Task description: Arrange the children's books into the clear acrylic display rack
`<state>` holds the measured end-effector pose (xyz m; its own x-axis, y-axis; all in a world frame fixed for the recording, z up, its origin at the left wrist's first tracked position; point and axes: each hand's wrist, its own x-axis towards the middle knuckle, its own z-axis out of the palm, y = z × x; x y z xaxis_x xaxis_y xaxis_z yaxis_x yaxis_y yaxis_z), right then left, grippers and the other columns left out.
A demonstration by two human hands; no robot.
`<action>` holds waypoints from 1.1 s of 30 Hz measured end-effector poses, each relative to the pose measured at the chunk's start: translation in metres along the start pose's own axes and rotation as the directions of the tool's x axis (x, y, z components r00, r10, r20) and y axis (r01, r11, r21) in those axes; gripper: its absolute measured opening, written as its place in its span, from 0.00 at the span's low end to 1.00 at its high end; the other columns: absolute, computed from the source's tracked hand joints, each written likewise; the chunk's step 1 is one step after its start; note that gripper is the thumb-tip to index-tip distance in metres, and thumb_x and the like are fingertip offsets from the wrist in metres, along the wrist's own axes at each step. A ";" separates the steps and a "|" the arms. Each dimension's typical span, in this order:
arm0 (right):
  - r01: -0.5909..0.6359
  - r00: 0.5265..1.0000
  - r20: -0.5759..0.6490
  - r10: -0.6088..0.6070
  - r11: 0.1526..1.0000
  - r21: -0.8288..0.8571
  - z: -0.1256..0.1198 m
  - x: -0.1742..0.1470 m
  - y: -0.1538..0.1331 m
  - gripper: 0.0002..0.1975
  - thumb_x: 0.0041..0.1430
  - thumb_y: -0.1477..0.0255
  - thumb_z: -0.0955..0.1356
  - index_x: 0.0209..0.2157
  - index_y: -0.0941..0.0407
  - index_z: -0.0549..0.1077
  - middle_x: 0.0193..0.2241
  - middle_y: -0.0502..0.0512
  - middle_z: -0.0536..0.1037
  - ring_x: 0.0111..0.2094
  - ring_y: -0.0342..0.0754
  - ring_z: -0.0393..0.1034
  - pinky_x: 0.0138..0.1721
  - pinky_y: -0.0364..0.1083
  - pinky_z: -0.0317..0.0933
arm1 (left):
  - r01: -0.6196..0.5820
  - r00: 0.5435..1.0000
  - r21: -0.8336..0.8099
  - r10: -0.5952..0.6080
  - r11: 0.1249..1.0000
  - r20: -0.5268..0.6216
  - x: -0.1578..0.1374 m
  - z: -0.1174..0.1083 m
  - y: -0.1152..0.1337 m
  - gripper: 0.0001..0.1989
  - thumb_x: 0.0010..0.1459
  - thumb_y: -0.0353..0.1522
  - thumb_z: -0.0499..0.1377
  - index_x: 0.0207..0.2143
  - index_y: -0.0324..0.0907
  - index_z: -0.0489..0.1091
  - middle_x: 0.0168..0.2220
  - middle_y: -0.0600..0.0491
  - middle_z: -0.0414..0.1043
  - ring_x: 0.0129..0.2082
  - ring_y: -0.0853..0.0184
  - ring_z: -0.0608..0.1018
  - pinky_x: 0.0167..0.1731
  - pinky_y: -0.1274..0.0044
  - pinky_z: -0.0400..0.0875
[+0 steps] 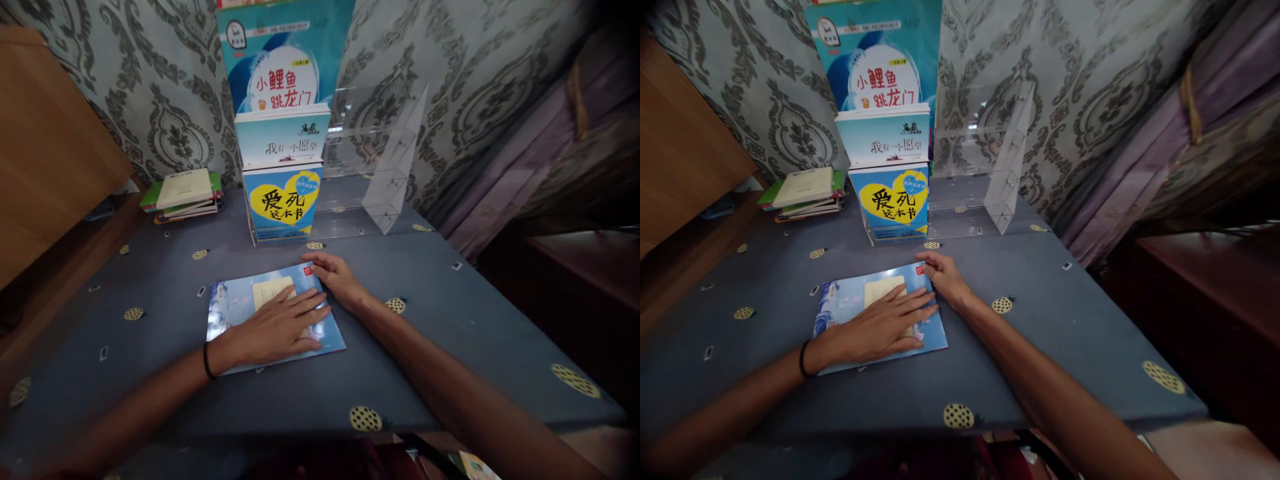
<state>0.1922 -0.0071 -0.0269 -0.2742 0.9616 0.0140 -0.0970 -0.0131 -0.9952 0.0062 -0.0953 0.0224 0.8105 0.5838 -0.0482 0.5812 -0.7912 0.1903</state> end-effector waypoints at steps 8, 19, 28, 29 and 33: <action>-0.005 1.000 -0.011 0.005 1.000 0.010 0.001 0.000 0.000 0.12 0.49 0.69 0.71 0.38 0.54 0.78 0.31 0.49 0.79 0.31 0.45 0.69 0.35 0.46 0.63 | 0.055 0.998 0.107 -0.052 0.993 -0.026 -0.022 0.001 0.007 0.39 0.65 0.57 0.45 0.69 0.41 0.53 0.71 0.43 0.50 0.72 0.52 0.49 0.68 0.53 0.47; -0.021 1.000 0.007 0.021 1.000 0.012 0.004 0.000 -0.001 0.13 0.48 0.67 0.73 0.38 0.54 0.79 0.29 0.49 0.80 0.28 0.45 0.70 0.31 0.44 0.64 | 0.220 0.975 0.434 -0.212 0.874 -0.067 -0.044 0.023 0.044 0.28 0.70 0.35 0.51 0.68 0.33 0.54 0.63 0.27 0.63 0.62 0.35 0.67 0.52 0.49 0.72; -0.136 0.990 0.009 0.140 0.948 0.287 0.005 -0.003 -0.016 0.15 0.52 0.63 0.74 0.41 0.53 0.78 0.30 0.51 0.79 0.33 0.47 0.75 0.37 0.46 0.68 | 0.149 0.984 0.517 -0.078 0.843 -0.158 -0.057 0.005 0.036 0.26 0.63 0.20 0.47 0.64 0.30 0.59 0.52 0.33 0.75 0.52 0.50 0.79 0.43 0.67 0.81; -0.157 0.987 0.021 0.159 0.930 0.331 0.005 -0.003 -0.018 0.14 0.54 0.62 0.73 0.41 0.53 0.78 0.31 0.51 0.80 0.33 0.47 0.75 0.38 0.46 0.69 | 0.157 0.976 0.488 -0.058 0.859 -0.212 -0.060 0.001 0.033 0.24 0.63 0.20 0.47 0.61 0.30 0.61 0.51 0.34 0.76 0.51 0.51 0.80 0.42 0.69 0.81; -0.179 0.983 0.108 0.146 0.874 0.453 0.011 -0.004 -0.021 0.10 0.52 0.66 0.72 0.37 0.54 0.77 0.32 0.53 0.81 0.35 0.47 0.77 0.40 0.46 0.71 | 0.210 0.867 0.271 -0.051 0.939 -0.495 -0.070 -0.013 0.022 0.17 0.68 0.23 0.43 0.55 0.36 0.63 0.39 0.44 0.81 0.37 0.60 0.84 0.30 0.75 0.79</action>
<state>0.1852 -0.0135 -0.0048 -0.3867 0.9142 -0.1210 -0.4686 -0.3078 -0.8281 -0.0386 -0.1509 0.0425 0.6369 0.6370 0.4343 0.7361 -0.6699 -0.0968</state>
